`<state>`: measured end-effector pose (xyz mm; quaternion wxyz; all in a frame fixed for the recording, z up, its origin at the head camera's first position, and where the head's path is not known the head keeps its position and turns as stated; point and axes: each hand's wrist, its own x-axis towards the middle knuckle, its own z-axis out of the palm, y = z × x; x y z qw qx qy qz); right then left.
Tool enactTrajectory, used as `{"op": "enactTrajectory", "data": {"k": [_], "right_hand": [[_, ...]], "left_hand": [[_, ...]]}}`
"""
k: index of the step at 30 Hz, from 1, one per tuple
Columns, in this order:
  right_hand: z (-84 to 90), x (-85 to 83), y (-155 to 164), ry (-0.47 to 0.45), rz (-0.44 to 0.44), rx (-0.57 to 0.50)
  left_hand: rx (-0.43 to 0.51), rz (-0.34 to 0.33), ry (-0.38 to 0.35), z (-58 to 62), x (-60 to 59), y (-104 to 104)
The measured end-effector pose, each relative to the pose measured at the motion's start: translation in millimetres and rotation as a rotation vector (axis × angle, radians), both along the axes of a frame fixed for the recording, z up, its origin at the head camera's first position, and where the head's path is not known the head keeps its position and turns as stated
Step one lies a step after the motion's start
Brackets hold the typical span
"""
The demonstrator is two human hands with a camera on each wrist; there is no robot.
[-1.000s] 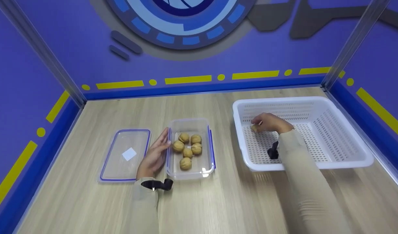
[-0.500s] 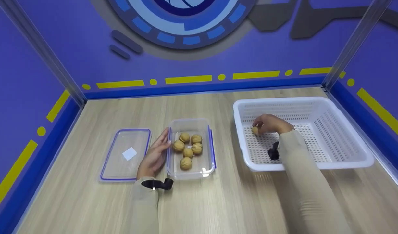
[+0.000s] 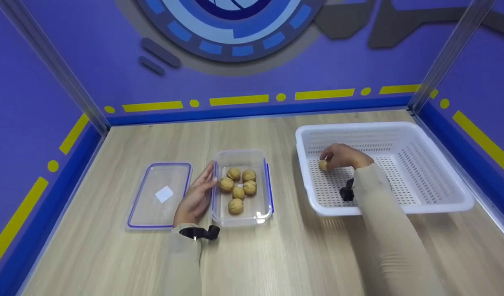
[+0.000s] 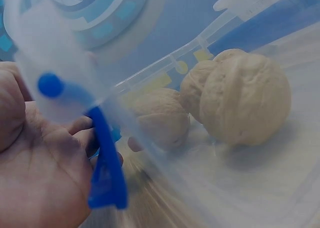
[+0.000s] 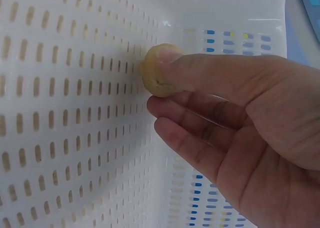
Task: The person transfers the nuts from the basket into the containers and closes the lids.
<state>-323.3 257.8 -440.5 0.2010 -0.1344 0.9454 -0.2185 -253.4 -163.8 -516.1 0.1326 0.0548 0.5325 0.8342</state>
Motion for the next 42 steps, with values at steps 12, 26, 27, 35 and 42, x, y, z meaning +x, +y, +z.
{"op": "enactTrajectory", "data": {"k": [12, 26, 27, 35, 42], "right_hand": [[7.6, 0.0, -1.2, -0.016, -0.032, -0.06], [11.6, 0.8, -2.8, -0.001, -0.011, -0.075], [11.5, 0.9, -2.8, 0.001, -0.012, -0.075], [13.0, 1.7, -2.6, 0.026, 0.019, -0.083], [17.1, 1.8, -2.9, 0.029, 0.029, -0.102]], "left_hand": [[0.009, -0.022, 0.025, -1.6, -1.6, -0.7], [0.012, 0.003, 0.0, -1.6, -0.5, 1.0], [0.01, 0.003, 0.0, -1.5, -0.5, 1.1], [0.001, -0.013, 0.009, -0.9, -0.8, 0.6], [0.004, -0.013, 0.014, -0.4, -0.5, 0.5]]}}
